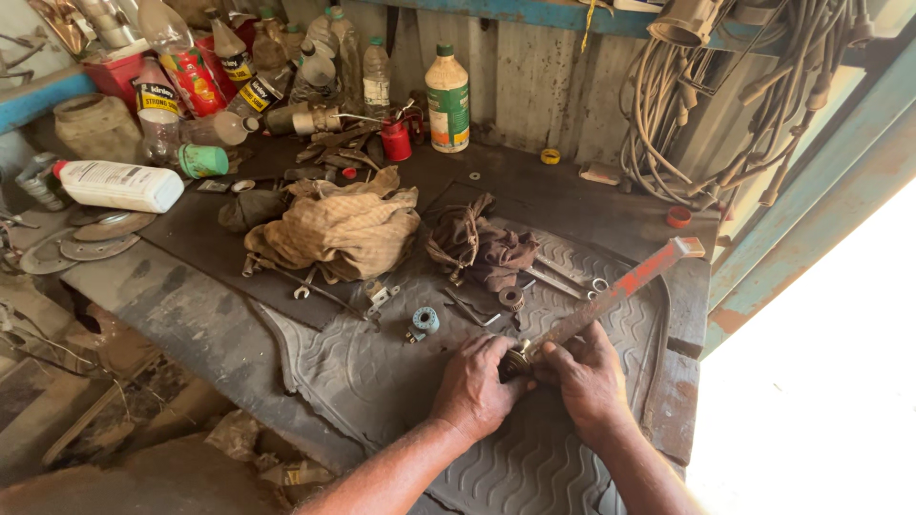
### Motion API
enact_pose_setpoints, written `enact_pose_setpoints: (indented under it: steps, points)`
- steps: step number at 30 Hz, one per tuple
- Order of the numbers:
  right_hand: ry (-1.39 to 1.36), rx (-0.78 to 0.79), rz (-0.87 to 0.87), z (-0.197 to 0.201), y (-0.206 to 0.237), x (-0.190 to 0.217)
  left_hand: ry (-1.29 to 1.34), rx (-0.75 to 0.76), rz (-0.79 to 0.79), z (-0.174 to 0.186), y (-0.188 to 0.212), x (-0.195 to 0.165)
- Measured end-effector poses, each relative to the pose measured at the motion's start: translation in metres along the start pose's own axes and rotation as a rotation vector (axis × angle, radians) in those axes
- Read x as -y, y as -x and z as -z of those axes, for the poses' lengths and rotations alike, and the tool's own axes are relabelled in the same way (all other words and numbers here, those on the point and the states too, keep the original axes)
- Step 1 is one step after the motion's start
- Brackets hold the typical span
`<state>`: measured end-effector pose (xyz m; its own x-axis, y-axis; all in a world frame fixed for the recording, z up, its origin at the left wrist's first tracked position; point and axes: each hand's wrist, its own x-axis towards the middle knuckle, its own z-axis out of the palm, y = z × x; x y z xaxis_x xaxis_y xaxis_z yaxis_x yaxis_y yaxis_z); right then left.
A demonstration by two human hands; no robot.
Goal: The person uses a flat metal bar to pry and scrape a small cylindrical mechanical component on a workbench. They repeatedly rotate the part and apply pressure with the bar to remove material or debris from its surface.
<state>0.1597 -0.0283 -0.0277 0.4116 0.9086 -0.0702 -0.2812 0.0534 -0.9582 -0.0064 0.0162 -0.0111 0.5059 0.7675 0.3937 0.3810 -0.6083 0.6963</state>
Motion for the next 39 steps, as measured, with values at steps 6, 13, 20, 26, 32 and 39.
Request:
enact_pose_setpoints:
  steps: [6,13,20,26,32,39]
  points:
    - [0.023,-0.028,-0.005,0.002,0.002,0.001,-0.004,0.012,-0.015,-0.001,0.000,-0.003]
    - [0.033,-0.051,0.000,0.000,0.007,0.010,-0.012,0.025,-0.012,0.000,0.001,-0.004]
    - [0.027,0.041,0.019,0.002,0.006,0.006,-0.044,0.006,-0.057,-0.003,0.001,0.001]
    - [0.070,0.065,-0.003,0.005,0.004,0.001,-0.036,0.019,-0.055,-0.003,0.000,0.003]
    - [0.051,-0.022,-0.017,0.006,0.002,-0.001,-0.028,0.021,-0.032,-0.002,0.000,0.001]
    - [-0.140,-0.107,-0.033,0.012,-0.002,-0.003,0.011,0.042,0.027,0.000,-0.001,-0.001]
